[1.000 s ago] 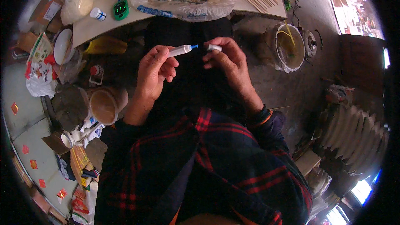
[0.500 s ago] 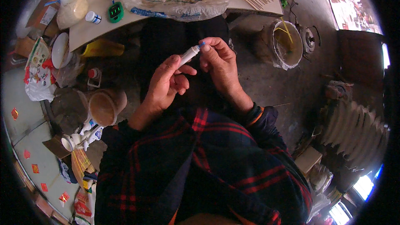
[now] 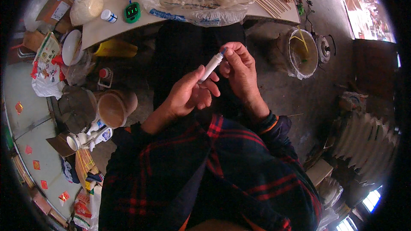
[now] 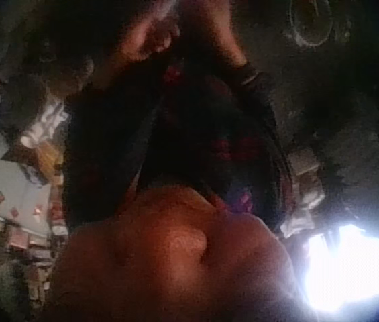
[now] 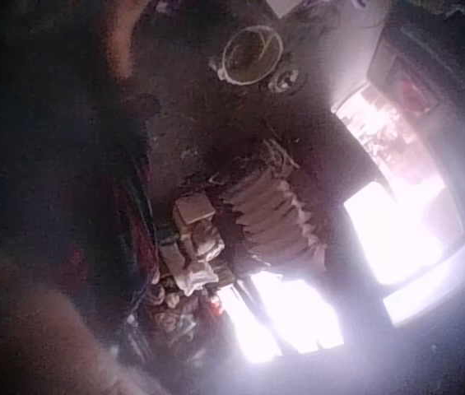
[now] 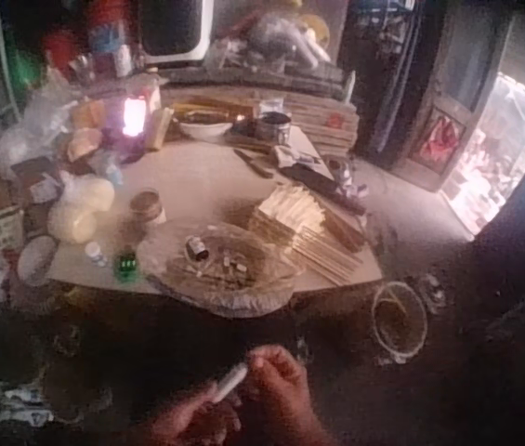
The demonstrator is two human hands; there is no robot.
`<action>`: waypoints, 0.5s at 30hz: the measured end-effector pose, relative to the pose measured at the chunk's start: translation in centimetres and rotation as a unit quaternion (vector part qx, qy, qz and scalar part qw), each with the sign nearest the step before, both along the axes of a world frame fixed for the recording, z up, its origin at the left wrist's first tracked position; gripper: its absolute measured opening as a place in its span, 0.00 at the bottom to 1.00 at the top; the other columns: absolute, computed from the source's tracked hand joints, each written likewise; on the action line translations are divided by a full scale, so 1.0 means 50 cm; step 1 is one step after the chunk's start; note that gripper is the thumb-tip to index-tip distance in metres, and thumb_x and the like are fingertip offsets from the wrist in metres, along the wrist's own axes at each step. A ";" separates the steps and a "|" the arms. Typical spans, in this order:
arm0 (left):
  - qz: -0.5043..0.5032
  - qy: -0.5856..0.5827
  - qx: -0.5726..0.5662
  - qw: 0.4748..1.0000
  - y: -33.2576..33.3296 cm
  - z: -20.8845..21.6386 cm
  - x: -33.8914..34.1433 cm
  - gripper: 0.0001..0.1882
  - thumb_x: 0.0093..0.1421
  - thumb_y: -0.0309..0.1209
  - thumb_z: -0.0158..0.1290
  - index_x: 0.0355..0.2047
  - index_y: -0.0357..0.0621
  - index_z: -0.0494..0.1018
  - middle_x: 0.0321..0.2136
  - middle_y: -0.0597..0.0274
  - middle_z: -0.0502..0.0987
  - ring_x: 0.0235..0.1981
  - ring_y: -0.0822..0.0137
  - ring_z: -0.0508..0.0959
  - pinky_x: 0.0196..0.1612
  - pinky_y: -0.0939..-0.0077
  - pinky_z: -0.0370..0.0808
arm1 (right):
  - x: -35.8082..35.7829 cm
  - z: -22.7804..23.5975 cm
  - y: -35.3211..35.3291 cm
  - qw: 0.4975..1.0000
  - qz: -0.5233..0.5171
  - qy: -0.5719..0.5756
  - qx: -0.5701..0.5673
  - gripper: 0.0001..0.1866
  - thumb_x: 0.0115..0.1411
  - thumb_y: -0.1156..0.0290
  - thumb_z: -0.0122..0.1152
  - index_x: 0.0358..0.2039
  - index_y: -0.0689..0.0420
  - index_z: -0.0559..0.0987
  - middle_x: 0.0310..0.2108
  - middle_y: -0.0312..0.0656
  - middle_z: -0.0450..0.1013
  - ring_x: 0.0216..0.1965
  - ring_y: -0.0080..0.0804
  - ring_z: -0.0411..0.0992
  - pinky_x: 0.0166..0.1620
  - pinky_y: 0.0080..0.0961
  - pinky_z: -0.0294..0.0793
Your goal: The person opens a small green device, inserts a USB stick, and then removes it. They open the back cover, insert a battery, and close the cover. The person then applies a blue label to the device and handles a small white tube.
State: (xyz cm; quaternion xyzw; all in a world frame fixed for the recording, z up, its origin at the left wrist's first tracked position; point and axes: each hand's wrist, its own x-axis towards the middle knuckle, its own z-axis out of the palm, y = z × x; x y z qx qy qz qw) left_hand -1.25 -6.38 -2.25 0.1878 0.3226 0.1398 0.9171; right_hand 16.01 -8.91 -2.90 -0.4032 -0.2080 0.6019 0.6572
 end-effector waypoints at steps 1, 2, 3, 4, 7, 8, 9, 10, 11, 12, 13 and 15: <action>-0.005 -0.003 -0.001 1.000 0.000 -0.002 0.000 0.26 0.67 0.53 0.34 0.43 0.42 0.67 0.24 0.54 0.76 0.13 0.68 0.72 0.13 0.79 0.67 | 0.002 -0.001 0.001 1.000 0.005 0.002 0.009 0.08 0.63 0.69 0.55 0.40 0.58 0.75 0.20 0.29 0.65 0.18 0.15 0.58 0.20 0.15 0.56; -0.003 -0.018 -0.008 1.000 0.000 -0.003 0.000 0.26 0.67 0.53 0.34 0.43 0.41 0.66 0.25 0.53 0.77 0.13 0.68 0.72 0.14 0.79 0.67 | 0.003 -0.001 0.003 1.000 0.007 0.004 0.013 0.08 0.63 0.69 0.55 0.40 0.58 0.75 0.21 0.29 0.65 0.18 0.14 0.58 0.20 0.15 0.56; -0.002 -0.032 -0.017 0.999 0.000 -0.004 -0.001 0.26 0.67 0.52 0.35 0.43 0.41 0.66 0.25 0.52 0.77 0.14 0.68 0.73 0.15 0.79 0.67 | 0.005 -0.002 0.003 1.000 0.010 0.006 0.015 0.08 0.63 0.69 0.55 0.41 0.58 0.75 0.21 0.29 0.66 0.18 0.14 0.58 0.20 0.15 0.56; -0.004 -0.040 -0.023 0.999 0.000 -0.005 -0.002 0.26 0.67 0.52 0.35 0.43 0.40 0.66 0.26 0.51 0.77 0.14 0.67 0.73 0.16 0.79 0.67 | 0.006 -0.002 0.004 1.000 0.012 0.008 0.013 0.09 0.63 0.69 0.55 0.41 0.58 0.75 0.22 0.29 0.66 0.19 0.14 0.59 0.20 0.15 0.57; 0.000 -0.059 -0.044 0.997 -0.001 -0.007 -0.003 0.26 0.68 0.52 0.34 0.43 0.40 0.66 0.25 0.51 0.77 0.13 0.67 0.72 0.16 0.78 0.66 | 0.009 -0.001 0.004 1.000 0.020 0.001 0.018 0.09 0.63 0.68 0.55 0.41 0.58 0.75 0.23 0.30 0.67 0.19 0.15 0.60 0.21 0.15 0.59; 0.001 -0.066 -0.051 0.996 -0.001 -0.009 -0.002 0.26 0.68 0.52 0.34 0.43 0.40 0.66 0.25 0.51 0.77 0.13 0.67 0.72 0.15 0.78 0.66 | 0.009 0.000 0.004 0.999 0.023 -0.001 0.022 0.09 0.63 0.68 0.56 0.42 0.58 0.75 0.24 0.30 0.68 0.20 0.15 0.61 0.21 0.15 0.60; 0.000 -0.066 -0.056 0.996 -0.002 -0.010 -0.003 0.26 0.68 0.52 0.33 0.43 0.40 0.66 0.25 0.51 0.77 0.13 0.67 0.71 0.15 0.78 0.66 | 0.010 0.001 0.003 1.000 0.024 -0.006 0.018 0.09 0.63 0.68 0.56 0.41 0.58 0.75 0.24 0.30 0.68 0.19 0.15 0.61 0.21 0.14 0.60; 0.001 -0.070 -0.058 0.996 -0.003 -0.012 -0.005 0.26 0.68 0.52 0.33 0.43 0.40 0.66 0.25 0.51 0.77 0.13 0.67 0.71 0.15 0.78 0.66 | 0.011 0.002 0.003 1.000 0.024 -0.009 0.013 0.09 0.63 0.68 0.56 0.40 0.58 0.75 0.24 0.30 0.68 0.19 0.15 0.61 0.21 0.14 0.61; 0.001 -0.074 -0.077 0.994 -0.004 -0.014 -0.006 0.26 0.68 0.52 0.33 0.42 0.40 0.66 0.24 0.52 0.77 0.13 0.67 0.71 0.15 0.78 0.66 | 0.011 0.002 0.003 1.000 0.024 -0.011 0.008 0.08 0.63 0.68 0.56 0.40 0.58 0.75 0.24 0.30 0.69 0.19 0.15 0.61 0.21 0.14 0.61; 0.002 -0.084 -0.094 0.992 -0.005 -0.018 -0.007 0.26 0.68 0.52 0.33 0.42 0.41 0.66 0.24 0.52 0.77 0.13 0.67 0.71 0.15 0.78 0.66 | 0.012 0.003 0.003 0.999 0.032 -0.010 0.015 0.08 0.63 0.68 0.56 0.39 0.57 0.75 0.23 0.30 0.69 0.19 0.15 0.62 0.21 0.14 0.62; 0.002 -0.099 -0.107 0.989 -0.006 -0.022 -0.007 0.26 0.68 0.53 0.32 0.42 0.41 0.66 0.24 0.52 0.77 0.13 0.67 0.71 0.15 0.78 0.66 | 0.014 0.003 0.004 0.999 0.039 -0.009 0.022 0.08 0.63 0.68 0.56 0.38 0.57 0.75 0.23 0.30 0.69 0.19 0.15 0.62 0.21 0.14 0.62; -0.011 -0.124 -0.123 0.985 -0.005 -0.030 -0.008 0.25 0.67 0.55 0.33 0.44 0.47 0.68 0.24 0.56 0.76 0.14 0.65 0.72 0.15 0.75 0.68 | 0.014 0.002 0.005 0.999 0.043 -0.015 0.026 0.08 0.62 0.67 0.57 0.37 0.57 0.75 0.23 0.31 0.70 0.18 0.15 0.62 0.21 0.14 0.62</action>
